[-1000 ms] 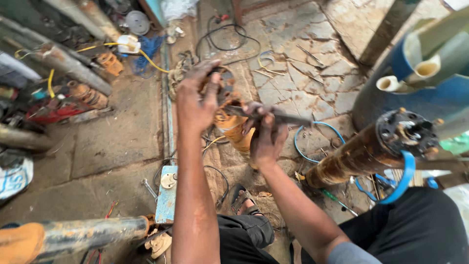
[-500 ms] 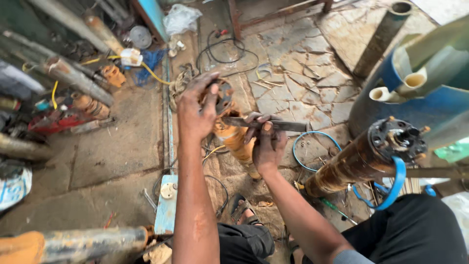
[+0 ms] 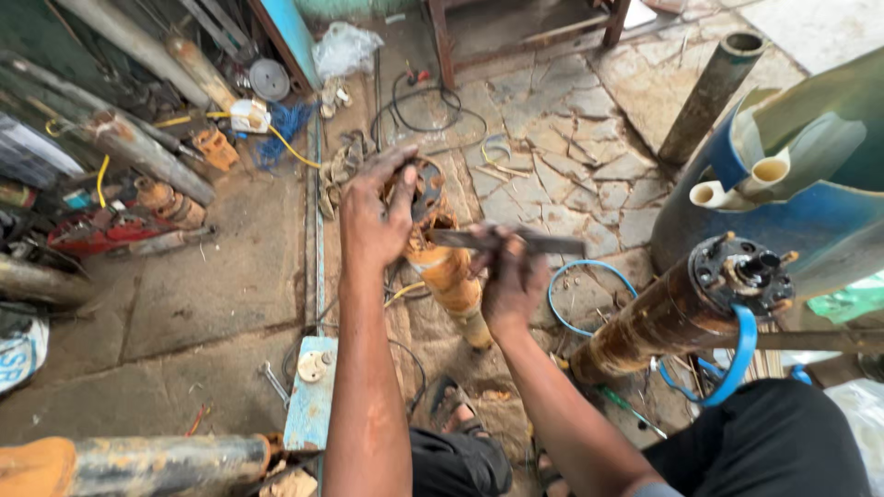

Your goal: The person uses a metal file to scrape and clean the surface of a yellow cylindrical metal object. They hold the cylinder with one hand and file the surface with the other, rotating the object periodically to access different areas.

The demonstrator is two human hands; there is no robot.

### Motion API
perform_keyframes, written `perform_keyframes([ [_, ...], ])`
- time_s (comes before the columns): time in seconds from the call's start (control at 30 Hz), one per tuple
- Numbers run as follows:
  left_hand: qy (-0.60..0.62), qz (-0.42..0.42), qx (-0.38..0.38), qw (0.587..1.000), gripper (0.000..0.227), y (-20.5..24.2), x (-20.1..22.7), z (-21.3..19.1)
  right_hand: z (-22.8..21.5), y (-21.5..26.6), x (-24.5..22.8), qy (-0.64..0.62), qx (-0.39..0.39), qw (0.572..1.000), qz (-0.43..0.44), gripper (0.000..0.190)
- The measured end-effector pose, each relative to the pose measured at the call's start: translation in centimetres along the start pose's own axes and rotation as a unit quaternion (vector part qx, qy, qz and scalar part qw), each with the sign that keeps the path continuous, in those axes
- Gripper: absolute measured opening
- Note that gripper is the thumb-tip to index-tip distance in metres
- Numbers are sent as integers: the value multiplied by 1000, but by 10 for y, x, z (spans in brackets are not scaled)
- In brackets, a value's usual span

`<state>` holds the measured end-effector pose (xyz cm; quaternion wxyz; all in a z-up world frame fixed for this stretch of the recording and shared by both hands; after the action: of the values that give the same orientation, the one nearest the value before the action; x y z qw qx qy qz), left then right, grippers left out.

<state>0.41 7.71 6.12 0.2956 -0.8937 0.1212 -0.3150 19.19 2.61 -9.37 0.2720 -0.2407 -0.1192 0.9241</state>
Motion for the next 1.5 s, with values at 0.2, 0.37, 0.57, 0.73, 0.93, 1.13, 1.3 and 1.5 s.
perform_keyframes([
  [0.2, -40, 9, 2, 999, 32, 2, -1, 2, 31, 9, -14, 1, -47, 998, -35, 25],
  [0.37, -37, -2, 7, 999, 34, 1, -7, 3, 34, 12, -15, 3, -34, 997, -67, 20],
  [0.57, -62, -34, -13, 997, 33, -2, -20, 12, 39, 15, -28, 13, -61, 989, -135, 24],
  [0.73, -48, -10, 7, 999, 33, -5, -12, 11, 46, 11, -22, 13, -61, 994, -87, 20],
  [0.93, -53, -14, 12, 998, 31, 3, -4, 10, 53, 20, -26, 84, -57, 991, -86, 19],
  [1.13, -41, -27, 18, 999, 32, 1, -8, 0, 44, 8, -16, 142, -39, 989, 18, 22],
  [1.3, -76, -7, 32, 997, 30, -5, 1, 0, 48, -1, -27, 89, -92, 991, -39, 13],
  [1.5, -32, -33, 21, 999, 35, -2, -2, 4, 32, 2, 0, 45, -108, 992, 37, 9],
])
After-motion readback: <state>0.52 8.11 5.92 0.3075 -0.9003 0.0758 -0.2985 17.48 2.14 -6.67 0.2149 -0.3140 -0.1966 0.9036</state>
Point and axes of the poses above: each hand's wrist, its own y-axis away from the middle knuckle, its own z-axis out of the palm, x = y × z, the point moved 10 cm from there along -y, towards the middle knuckle, and after that the axes turned 15 degrees about -y, right-handed, at the moved point
